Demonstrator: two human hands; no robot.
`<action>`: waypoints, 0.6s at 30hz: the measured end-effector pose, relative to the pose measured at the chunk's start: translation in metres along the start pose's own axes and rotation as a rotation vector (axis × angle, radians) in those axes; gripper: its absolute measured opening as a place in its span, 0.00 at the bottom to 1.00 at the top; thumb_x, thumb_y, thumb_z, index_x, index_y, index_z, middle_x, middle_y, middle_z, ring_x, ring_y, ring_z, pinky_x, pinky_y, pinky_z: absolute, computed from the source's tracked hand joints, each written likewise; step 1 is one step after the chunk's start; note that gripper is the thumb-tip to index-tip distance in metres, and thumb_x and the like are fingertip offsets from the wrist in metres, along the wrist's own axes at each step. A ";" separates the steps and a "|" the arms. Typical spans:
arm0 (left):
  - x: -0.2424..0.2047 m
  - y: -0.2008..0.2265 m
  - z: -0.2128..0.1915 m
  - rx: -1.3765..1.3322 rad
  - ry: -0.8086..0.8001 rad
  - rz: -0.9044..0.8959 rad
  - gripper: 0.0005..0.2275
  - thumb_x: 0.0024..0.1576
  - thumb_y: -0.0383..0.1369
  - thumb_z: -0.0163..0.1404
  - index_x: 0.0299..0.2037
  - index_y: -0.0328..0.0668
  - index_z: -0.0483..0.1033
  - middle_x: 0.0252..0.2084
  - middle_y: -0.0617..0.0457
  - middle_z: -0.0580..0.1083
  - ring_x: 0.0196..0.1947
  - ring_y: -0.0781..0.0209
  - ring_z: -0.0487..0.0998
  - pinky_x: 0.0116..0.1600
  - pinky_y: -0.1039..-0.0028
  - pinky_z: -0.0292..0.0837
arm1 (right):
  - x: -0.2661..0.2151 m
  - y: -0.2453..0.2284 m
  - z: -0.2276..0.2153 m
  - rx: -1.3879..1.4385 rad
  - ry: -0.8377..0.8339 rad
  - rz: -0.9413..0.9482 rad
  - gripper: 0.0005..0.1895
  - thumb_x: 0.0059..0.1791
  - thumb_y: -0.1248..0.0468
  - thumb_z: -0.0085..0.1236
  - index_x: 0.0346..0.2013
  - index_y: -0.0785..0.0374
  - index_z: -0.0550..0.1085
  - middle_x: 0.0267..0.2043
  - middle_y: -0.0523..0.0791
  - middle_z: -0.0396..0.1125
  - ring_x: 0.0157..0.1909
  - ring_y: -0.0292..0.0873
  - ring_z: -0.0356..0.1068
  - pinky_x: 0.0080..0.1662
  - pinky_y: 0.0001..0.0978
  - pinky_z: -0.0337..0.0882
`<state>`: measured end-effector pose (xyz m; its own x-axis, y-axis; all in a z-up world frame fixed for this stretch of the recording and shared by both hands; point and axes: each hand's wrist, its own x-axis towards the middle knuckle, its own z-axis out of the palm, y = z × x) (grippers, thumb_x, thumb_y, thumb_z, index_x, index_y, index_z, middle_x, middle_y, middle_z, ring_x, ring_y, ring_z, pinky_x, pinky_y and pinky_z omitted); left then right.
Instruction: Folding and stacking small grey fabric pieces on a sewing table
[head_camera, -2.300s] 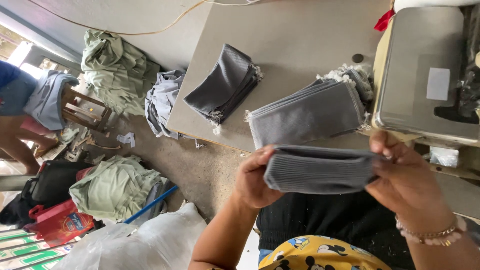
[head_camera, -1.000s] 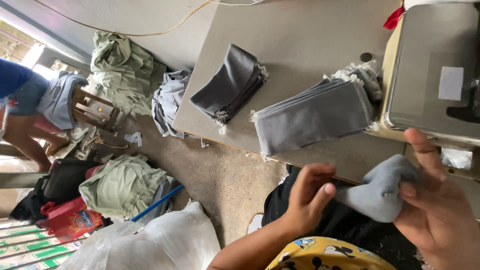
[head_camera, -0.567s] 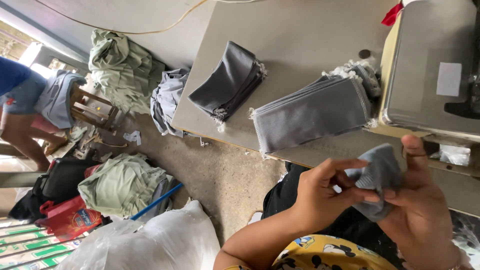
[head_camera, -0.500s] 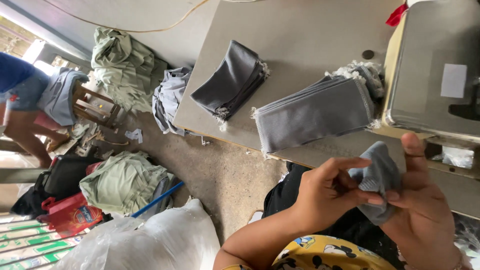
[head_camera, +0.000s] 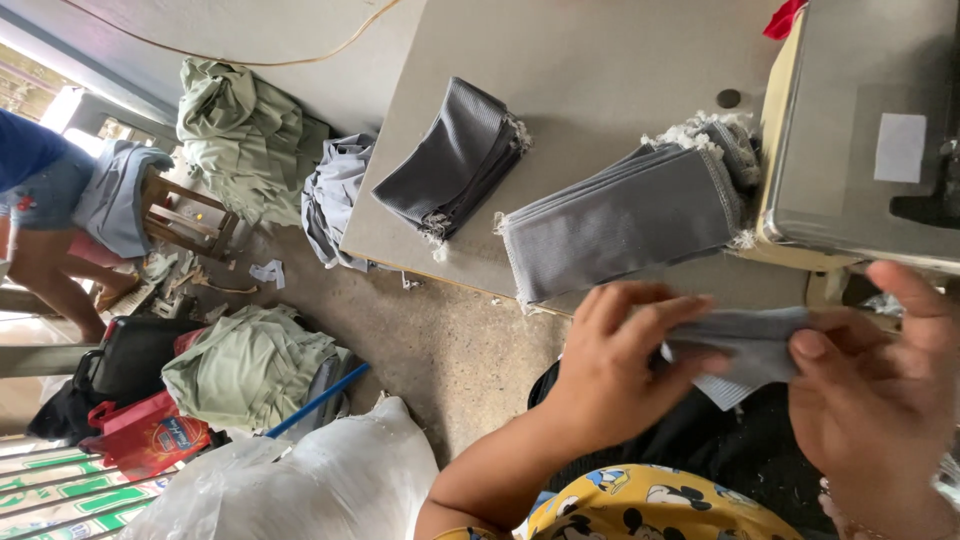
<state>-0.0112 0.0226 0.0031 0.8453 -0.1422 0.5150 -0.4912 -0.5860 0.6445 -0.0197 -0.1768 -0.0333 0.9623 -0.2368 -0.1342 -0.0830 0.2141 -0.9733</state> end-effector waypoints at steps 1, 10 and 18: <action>0.001 0.004 0.001 0.047 -0.067 0.049 0.16 0.62 0.45 0.54 0.56 0.52 0.74 0.48 0.51 0.74 0.46 0.53 0.77 0.55 0.63 0.72 | 0.002 0.010 -0.005 0.074 -0.091 -0.084 0.34 0.53 0.73 0.50 0.74 0.53 0.58 0.48 0.50 0.67 0.51 0.41 0.69 0.52 0.34 0.74; 0.037 0.018 -0.018 -0.094 -0.125 0.166 0.09 0.61 0.40 0.55 0.43 0.46 0.75 0.32 0.57 0.72 0.34 0.54 0.75 0.45 0.65 0.69 | 0.017 0.022 -0.019 -0.532 -0.370 -0.625 0.16 0.46 0.57 0.58 0.44 0.59 0.69 0.67 0.59 0.60 0.68 0.52 0.60 0.61 0.42 0.64; 0.074 0.022 -0.030 -0.243 -0.071 0.210 0.10 0.58 0.39 0.57 0.43 0.43 0.76 0.37 0.54 0.77 0.36 0.58 0.79 0.46 0.69 0.75 | 0.040 0.061 -0.023 -0.818 -0.828 -0.362 0.19 0.39 0.46 0.70 0.33 0.53 0.76 0.30 0.39 0.75 0.33 0.34 0.70 0.36 0.30 0.70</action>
<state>0.0342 0.0229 0.0725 0.7287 -0.2999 0.6157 -0.6848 -0.3314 0.6490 0.0072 -0.1950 -0.1026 0.8131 0.5809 0.0384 0.3732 -0.4695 -0.8002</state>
